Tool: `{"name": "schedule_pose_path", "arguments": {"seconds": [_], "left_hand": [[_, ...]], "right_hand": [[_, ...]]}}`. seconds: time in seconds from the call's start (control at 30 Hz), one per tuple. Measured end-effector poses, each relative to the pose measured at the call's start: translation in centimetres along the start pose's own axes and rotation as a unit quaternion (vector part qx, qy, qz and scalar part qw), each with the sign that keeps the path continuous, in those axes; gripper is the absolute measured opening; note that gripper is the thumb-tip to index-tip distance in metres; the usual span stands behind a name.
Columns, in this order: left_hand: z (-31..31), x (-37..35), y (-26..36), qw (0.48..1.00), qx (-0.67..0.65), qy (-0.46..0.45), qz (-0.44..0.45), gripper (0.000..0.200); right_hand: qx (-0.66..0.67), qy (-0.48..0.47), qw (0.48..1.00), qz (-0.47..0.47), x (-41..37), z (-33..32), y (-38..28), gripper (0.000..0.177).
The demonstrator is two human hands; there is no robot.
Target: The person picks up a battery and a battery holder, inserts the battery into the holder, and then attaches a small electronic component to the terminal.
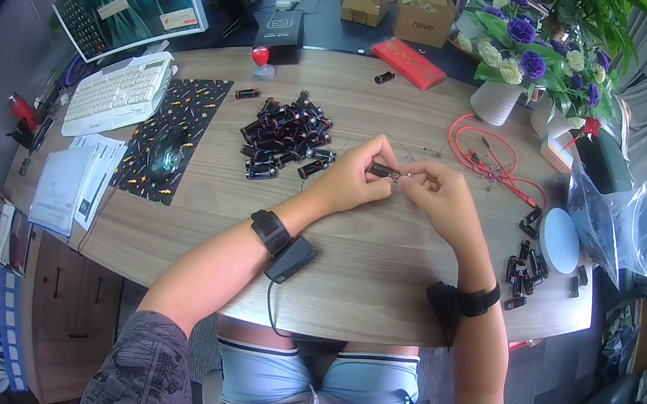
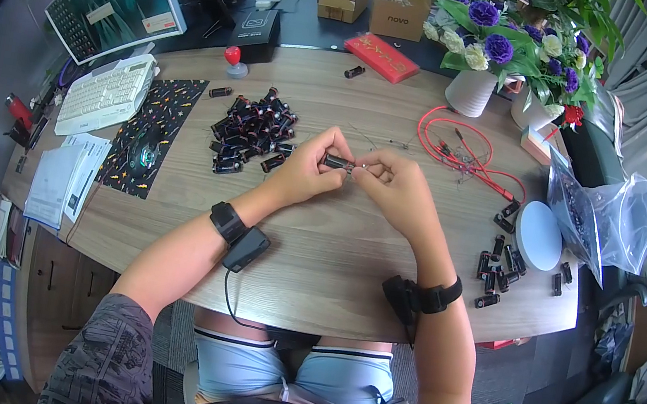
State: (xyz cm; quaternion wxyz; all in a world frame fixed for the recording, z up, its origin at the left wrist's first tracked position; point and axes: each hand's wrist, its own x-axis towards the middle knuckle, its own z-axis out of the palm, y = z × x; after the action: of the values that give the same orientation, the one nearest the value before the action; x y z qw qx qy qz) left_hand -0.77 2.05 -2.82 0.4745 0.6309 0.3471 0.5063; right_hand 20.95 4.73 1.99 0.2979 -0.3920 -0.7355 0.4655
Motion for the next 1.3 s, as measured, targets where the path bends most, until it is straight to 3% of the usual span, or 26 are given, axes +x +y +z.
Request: {"name": "schedule_pose_path", "arguments": {"seconds": [0.4,0.63,0.77,1.13,1.3], "left_hand": [[0.45,0.06,0.12,0.999,0.035,0.026,0.003,0.029],[0.31,0.15,0.63,0.975,0.222,0.013,-0.002,0.021],[0.86,0.25,-0.03,0.976,0.203,0.052,0.055,0.026],[0.43,0.14,0.30,0.967,0.239,0.052,0.068,0.026],[0.64,0.20,0.19,0.956,0.271,0.067,0.086,0.025]], "right_hand": [[-0.030,0.040,0.998,-0.032,0.02,0.23,0.31,0.022],[-0.067,0.066,0.995,-0.040,-0.03,0.33,-0.03,0.022],[-0.074,0.076,0.993,-0.054,-0.05,0.49,-0.12,0.021],[-0.042,0.060,0.994,-0.080,0.04,0.62,0.13,0.017],[-0.012,0.070,0.997,-0.043,-0.05,0.70,-0.09,0.016]]}}
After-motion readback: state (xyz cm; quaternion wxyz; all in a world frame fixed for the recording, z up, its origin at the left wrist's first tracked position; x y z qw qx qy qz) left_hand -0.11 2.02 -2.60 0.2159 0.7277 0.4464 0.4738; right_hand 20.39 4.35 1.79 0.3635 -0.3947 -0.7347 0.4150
